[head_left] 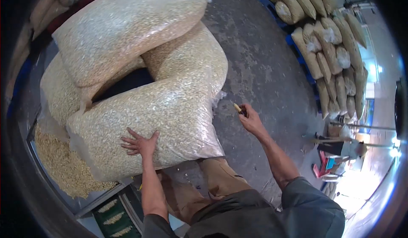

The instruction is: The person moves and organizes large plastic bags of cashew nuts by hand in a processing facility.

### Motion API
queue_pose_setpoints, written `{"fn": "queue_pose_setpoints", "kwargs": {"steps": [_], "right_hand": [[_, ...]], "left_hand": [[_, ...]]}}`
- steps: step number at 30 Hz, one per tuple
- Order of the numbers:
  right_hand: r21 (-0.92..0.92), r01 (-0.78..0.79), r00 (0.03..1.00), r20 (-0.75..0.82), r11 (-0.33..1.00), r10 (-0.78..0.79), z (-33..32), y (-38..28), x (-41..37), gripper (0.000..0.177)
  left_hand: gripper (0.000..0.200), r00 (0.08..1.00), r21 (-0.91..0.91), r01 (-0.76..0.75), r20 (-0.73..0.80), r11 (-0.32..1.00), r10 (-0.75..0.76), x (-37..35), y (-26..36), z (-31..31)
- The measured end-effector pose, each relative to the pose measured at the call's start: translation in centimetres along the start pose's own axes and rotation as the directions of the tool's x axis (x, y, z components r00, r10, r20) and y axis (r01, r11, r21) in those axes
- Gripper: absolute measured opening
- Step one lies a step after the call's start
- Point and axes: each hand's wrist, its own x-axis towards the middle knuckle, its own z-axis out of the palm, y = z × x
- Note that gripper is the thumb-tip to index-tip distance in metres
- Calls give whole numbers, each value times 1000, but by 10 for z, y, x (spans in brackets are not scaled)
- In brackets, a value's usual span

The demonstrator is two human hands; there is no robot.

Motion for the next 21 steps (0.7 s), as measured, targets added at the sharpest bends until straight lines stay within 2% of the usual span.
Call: {"fn": "queue_pose_setpoints", "kwargs": {"steps": [2, 3, 5, 8, 10, 13, 14, 15, 16, 17, 18, 19, 21], "right_hand": [[28, 81, 997, -4, 996, -81, -4, 17, 1, 29], [30, 58, 998, -4, 998, -58, -4, 24, -3, 29], [106, -127, 989, 83, 986, 119, 1, 34, -6, 27], [40, -201, 979, 28, 979, 200, 18, 51, -30, 25], [15, -198, 980, 9, 980, 198, 24, 61, -50, 26], [12, -197, 980, 24, 980, 197, 21, 66, -86, 27], [48, -248, 967, 71, 968, 245, 17, 71, -97, 28], [84, -304, 948, 122, 949, 293, 11, 78, -106, 29], [103, -311, 947, 115, 945, 300, 2, 79, -114, 29], [50, -263, 960, 112, 964, 256, -6, 82, -123, 29], [-2, -213, 971, 110, 977, 212, -15, 84, -131, 30], [20, -224, 969, 107, 974, 221, -23, 88, -138, 30], [4, -205, 977, 56, 979, 205, -38, 96, -144, 31]], "left_hand": [[136, 1000, 10, 5, 31, 1000, -5, -5, 8, -5], [137, 1000, 3, 12, 14, 1000, -12, -4, 7, -3], [138, 1000, 1, 27, -1, 1000, -27, -4, 7, 1], [138, 999, 13, 38, 2, 999, -38, -2, 6, 3], [137, 999, 10, 35, 24, 999, -35, -1, 12, -2], [136, 996, 19, 24, 90, 1000, -26, -3, -5, -6], [136, 991, 38, -8, 134, 999, 3, -7, 7, -23], [118, 986, 40, -12, 169, 999, 5, -19, 11, -43], [118, 986, 52, -29, 164, 998, 20, -10, -2, -45], [103, 972, -186, -120, 175, 975, 153, 9, -34, -39], [90, 945, -412, -200, 159, 889, 286, 18, -51, -43], [62, 959, -608, -148, 105, 780, 263, -13, -26, -79], [54, 879, -741, -336, -25, 582, 476, -65, 10, -151]]}}
